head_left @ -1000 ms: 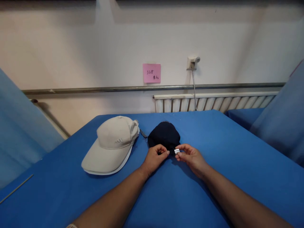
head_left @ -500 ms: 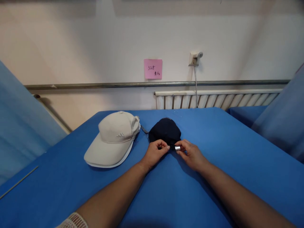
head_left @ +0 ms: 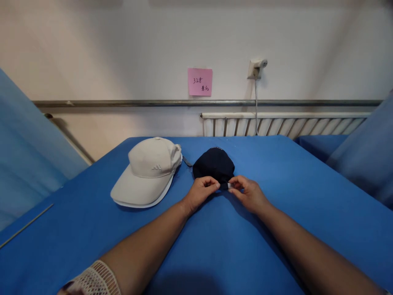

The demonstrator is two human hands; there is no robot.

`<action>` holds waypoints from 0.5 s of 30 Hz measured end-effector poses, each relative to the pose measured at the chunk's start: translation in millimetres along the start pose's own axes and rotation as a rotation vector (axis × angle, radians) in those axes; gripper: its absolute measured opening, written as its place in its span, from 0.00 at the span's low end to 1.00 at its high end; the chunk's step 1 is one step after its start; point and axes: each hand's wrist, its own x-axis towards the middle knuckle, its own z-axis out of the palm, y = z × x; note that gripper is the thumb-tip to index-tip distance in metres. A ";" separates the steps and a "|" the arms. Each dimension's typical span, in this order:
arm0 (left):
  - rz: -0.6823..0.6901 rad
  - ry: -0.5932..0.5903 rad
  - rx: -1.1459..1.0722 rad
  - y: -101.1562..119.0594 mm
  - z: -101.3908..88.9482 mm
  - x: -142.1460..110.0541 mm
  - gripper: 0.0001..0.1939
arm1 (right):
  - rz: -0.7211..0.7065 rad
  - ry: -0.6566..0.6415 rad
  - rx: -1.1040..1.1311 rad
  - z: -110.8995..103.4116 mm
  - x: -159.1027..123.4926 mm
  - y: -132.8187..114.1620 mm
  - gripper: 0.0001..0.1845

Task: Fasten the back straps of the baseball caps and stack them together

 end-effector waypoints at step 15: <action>0.034 -0.020 0.001 -2.0 1.1 -0.9 0.14 | 0.037 0.003 0.127 4.1 -3.1 0.2 0.10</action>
